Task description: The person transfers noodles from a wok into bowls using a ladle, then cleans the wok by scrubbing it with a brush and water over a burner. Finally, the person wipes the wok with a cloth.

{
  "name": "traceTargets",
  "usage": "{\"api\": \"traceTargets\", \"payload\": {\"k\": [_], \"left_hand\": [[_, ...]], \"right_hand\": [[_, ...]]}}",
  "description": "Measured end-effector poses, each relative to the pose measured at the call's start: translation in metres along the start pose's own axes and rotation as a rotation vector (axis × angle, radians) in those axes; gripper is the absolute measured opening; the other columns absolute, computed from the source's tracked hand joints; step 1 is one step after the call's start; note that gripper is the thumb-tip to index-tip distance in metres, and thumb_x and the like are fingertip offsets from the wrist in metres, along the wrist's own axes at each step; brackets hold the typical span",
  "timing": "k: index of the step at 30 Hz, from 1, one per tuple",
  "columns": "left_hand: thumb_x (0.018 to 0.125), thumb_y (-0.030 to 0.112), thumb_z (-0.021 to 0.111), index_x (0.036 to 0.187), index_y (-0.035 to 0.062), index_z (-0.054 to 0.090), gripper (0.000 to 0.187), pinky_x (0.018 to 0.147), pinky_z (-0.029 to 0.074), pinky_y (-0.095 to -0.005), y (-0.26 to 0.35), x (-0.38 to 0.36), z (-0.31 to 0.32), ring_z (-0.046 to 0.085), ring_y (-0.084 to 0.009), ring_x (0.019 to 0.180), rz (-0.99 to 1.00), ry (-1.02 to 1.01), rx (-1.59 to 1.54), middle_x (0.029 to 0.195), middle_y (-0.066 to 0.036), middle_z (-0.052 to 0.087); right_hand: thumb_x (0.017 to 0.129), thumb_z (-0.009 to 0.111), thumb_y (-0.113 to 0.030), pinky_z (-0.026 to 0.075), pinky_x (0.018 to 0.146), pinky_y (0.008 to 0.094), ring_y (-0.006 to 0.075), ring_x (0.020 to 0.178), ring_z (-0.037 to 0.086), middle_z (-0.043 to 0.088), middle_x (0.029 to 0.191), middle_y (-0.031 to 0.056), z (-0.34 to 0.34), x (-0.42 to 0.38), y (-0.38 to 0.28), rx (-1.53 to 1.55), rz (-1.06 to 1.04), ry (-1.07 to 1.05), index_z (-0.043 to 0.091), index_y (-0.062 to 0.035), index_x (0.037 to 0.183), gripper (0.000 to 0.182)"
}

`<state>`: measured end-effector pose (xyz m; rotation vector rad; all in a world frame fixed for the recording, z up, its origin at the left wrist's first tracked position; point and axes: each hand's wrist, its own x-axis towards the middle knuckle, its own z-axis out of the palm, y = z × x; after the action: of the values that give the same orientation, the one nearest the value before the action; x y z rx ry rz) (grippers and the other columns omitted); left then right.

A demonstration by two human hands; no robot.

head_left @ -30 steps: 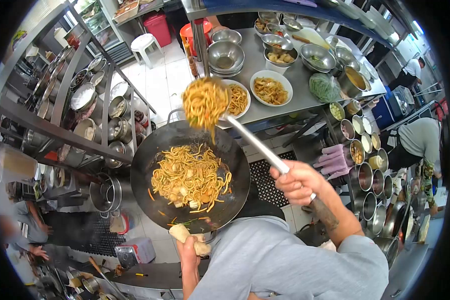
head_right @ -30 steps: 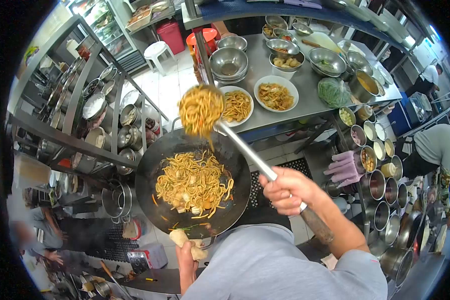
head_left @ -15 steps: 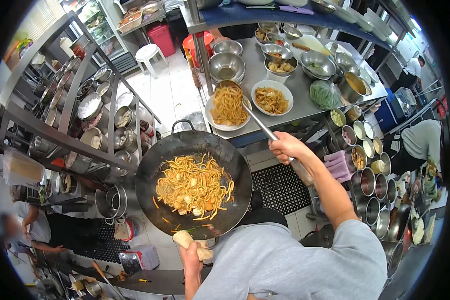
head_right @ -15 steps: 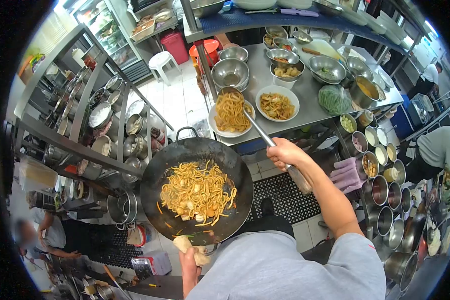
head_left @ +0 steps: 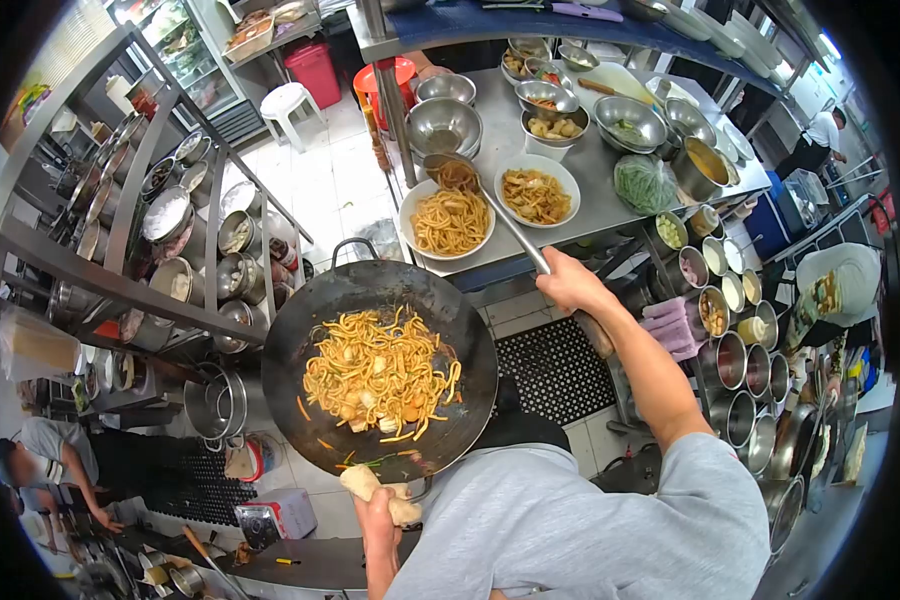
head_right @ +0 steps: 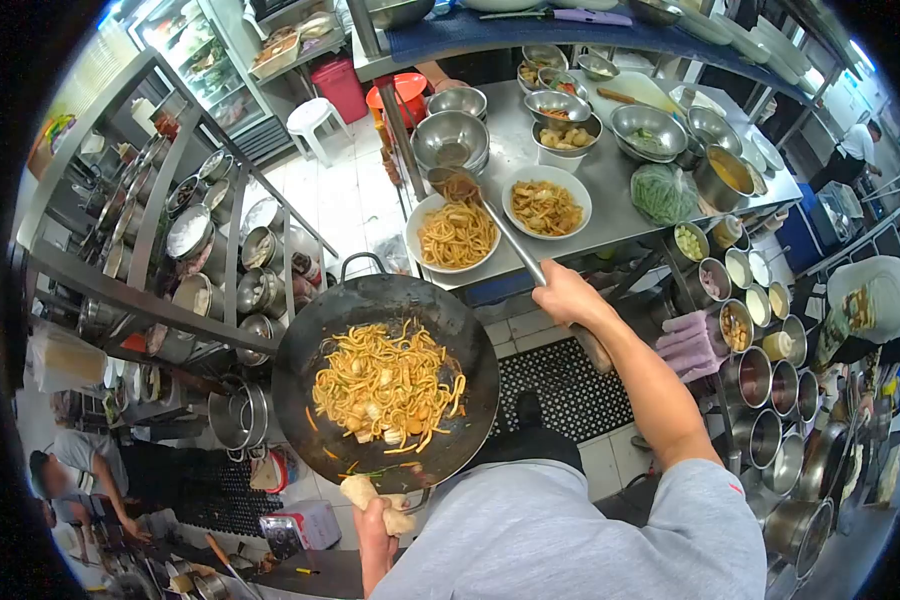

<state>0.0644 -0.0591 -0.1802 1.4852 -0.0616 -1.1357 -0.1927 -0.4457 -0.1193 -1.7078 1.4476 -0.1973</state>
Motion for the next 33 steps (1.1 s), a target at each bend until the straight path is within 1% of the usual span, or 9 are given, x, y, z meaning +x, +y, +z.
{"api": "traceTargets", "payload": {"k": [4, 8, 12, 15, 16, 20, 24, 27, 33], "left_hand": [[0.073, 0.004, 0.052, 0.118, -0.0027, 0.045, 0.046, 0.061, 0.054, -0.0382, 0.001, -0.001, -0.002, 0.063, -0.0259, 0.073, -0.036, 0.012, 0.01, 0.096, -0.016, 0.057], [0.073, 0.004, 0.052, 0.119, -0.0032, 0.046, 0.046, 0.06, 0.054, -0.0373, 0.007, -0.004, 0.005, 0.062, -0.0256, 0.072, -0.033, 0.012, 0.014, 0.094, -0.015, 0.057], [0.074, 0.004, 0.051, 0.118, -0.0035, 0.047, 0.045, 0.06, 0.054, -0.0367, 0.01, -0.006, 0.007, 0.062, -0.0252, 0.072, -0.041, 0.024, 0.01, 0.093, -0.014, 0.058], [0.074, 0.004, 0.051, 0.117, -0.0038, 0.048, 0.044, 0.059, 0.053, -0.0364, -0.001, 0.001, -0.005, 0.062, -0.0249, 0.071, -0.089, 0.012, 0.023, 0.092, -0.014, 0.059], [0.074, 0.004, 0.051, 0.116, -0.004, 0.048, 0.044, 0.059, 0.053, -0.0365, -0.001, 0.001, -0.005, 0.062, -0.0248, 0.071, -0.089, 0.013, 0.012, 0.092, -0.014, 0.06], [0.073, 0.004, 0.052, 0.116, -0.0046, 0.048, 0.044, 0.059, 0.053, -0.0366, 0.006, -0.004, 0.002, 0.062, -0.025, 0.07, -0.066, 0.036, -0.026, 0.092, -0.014, 0.06], [0.073, 0.004, 0.052, 0.116, -0.005, 0.048, 0.044, 0.059, 0.054, -0.0371, 0.011, -0.006, 0.006, 0.062, -0.0254, 0.069, -0.06, 0.028, -0.025, 0.093, -0.015, 0.059], [0.073, 0.003, 0.052, 0.117, -0.0048, 0.047, 0.045, 0.059, 0.054, -0.0373, 0.006, -0.002, 0.002, 0.062, -0.0256, 0.071, -0.036, 0.027, -0.049, 0.093, -0.015, 0.059], [0.074, 0.005, 0.052, 0.119, -0.0054, 0.046, 0.046, 0.059, 0.054, -0.0369, 0.005, -0.003, 0.003, 0.063, -0.0254, 0.073, 0.004, 0.012, -0.06, 0.094, -0.015, 0.058]], "right_hand": [[0.082, 0.052, -0.013, 0.049, 0.05, 0.0428, 0.0287, 0.051, 0.06, 0.061, 0.072, 0.0196, 0.005, -0.003, -0.005, -0.031, 0.026, 0.061, 0.048, 0.0033, 0.099, 0.024], [0.082, 0.051, -0.011, 0.047, 0.046, 0.0419, 0.0281, 0.049, 0.059, 0.059, 0.069, 0.0184, -0.003, -0.007, -0.003, -0.043, -0.014, -0.062, 0.046, 0.0025, 0.098, 0.022], [0.082, 0.052, -0.012, 0.046, 0.044, 0.0409, 0.0267, 0.048, 0.058, 0.058, 0.068, 0.0183, 0.011, -0.02, -0.005, 0.053, 0.042, 0.075, 0.045, 0.0028, 0.096, 0.021], [0.082, 0.051, -0.011, 0.043, 0.04, 0.0386, 0.0242, 0.045, 0.056, 0.055, 0.065, 0.0155, 0.024, -0.02, 0.011, 0.077, 0.055, 0.036, 0.045, 0.0016, 0.095, 0.018], [0.082, 0.051, -0.01, 0.041, 0.039, 0.0369, 0.021, 0.043, 0.052, 0.051, 0.061, 0.0108, 0.023, -0.019, 0.016, 0.174, 0.063, -0.066, 0.046, -0.0008, 0.092, 0.015], [0.081, 0.052, -0.009, 0.038, 0.037, 0.0338, 0.0157, 0.039, 0.046, 0.047, 0.059, 0.0038, 0.041, -0.02, 0.023, 0.312, 0.077, -0.06, 0.046, -0.0042, 0.09, 0.012], [0.085, 0.054, -0.008, 0.031, 0.035, 0.027, 0.0065, 0.039, 0.036, 0.04, 0.06, -0.0034, 0.04, -0.021, 0.026, 0.869, 0.212, -0.32, 0.046, -0.0096, 0.09, 0.01], [0.088, 0.054, -0.007, 0.029, 0.035, 0.0263, 0.0056, 0.039, 0.035, 0.039, 0.06, -0.0035, 0.038, -0.017, 0.035, 1.135, 0.212, -0.403, 0.046, -0.0098, 0.091, 0.009], [0.089, 0.055, -0.007, 0.029, 0.035, 0.0261, 0.0056, 0.039, 0.034, 0.039, 0.06, -0.0042, 0.018, -0.025, 0.031, 1.117, 0.123, -0.287, 0.046, -0.0102, 0.09, 0.009]]}}
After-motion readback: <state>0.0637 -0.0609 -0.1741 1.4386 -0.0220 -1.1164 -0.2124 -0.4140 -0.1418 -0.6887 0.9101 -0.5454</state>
